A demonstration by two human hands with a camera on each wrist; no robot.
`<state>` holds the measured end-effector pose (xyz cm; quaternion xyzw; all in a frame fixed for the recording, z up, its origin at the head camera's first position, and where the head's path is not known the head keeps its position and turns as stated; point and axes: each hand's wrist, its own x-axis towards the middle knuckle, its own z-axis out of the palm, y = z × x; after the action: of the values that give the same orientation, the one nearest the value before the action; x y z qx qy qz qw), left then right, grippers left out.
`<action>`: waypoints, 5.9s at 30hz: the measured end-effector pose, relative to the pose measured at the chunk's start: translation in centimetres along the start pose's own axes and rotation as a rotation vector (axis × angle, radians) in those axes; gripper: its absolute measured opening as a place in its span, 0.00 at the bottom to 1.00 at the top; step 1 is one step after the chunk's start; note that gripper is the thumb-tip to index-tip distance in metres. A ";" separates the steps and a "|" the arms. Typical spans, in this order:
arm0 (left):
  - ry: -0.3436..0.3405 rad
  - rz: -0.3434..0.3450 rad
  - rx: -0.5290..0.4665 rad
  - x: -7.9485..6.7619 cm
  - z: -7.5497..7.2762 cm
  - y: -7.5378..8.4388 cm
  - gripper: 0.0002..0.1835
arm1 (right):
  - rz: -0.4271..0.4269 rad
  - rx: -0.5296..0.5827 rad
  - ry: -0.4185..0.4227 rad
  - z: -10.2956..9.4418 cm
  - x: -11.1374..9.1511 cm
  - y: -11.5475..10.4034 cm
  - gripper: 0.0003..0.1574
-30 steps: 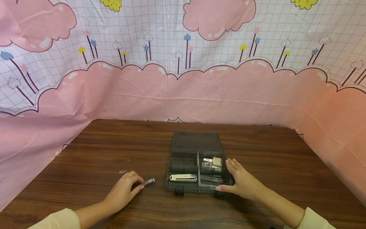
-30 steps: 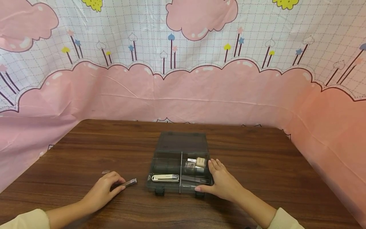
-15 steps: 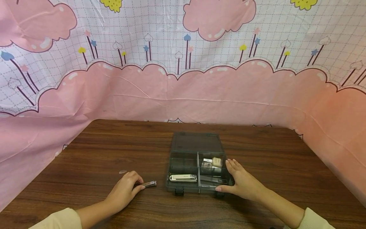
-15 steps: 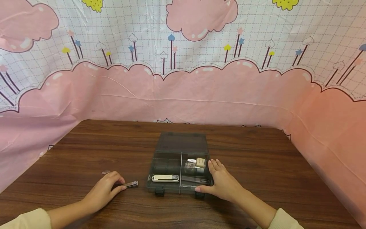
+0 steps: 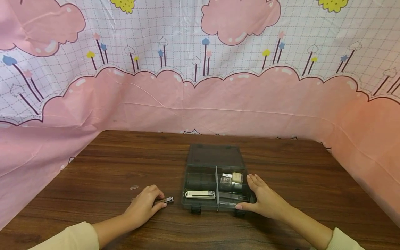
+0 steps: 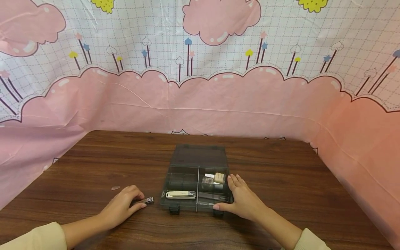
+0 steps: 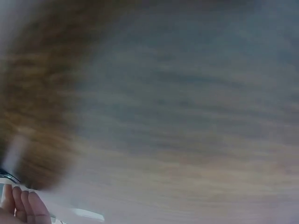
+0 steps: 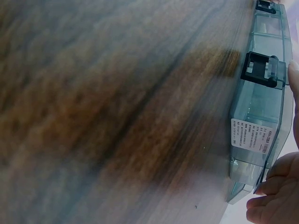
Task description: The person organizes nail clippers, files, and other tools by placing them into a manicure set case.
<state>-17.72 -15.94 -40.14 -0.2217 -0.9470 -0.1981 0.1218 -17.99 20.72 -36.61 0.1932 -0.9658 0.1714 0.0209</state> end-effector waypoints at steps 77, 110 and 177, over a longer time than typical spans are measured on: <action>-0.282 0.346 -0.129 7.6 1.2 7.7 0.05 | 0.000 0.005 0.006 0.0 -0.1 0.0 0.68; -0.035 0.309 -0.135 6.9 -0.5 6.5 0.08 | 0.004 0.014 -0.002 0.2 -0.2 0.2 0.69; 0.085 -0.037 0.042 0.2 -3.5 -5.3 0.19 | -0.017 0.007 -0.022 -0.1 0.2 0.2 0.68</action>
<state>-19.90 -21.69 -38.69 -0.1930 -0.9488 -0.1895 0.1630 -18.24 20.87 -36.56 0.2032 -0.9638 0.1725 0.0110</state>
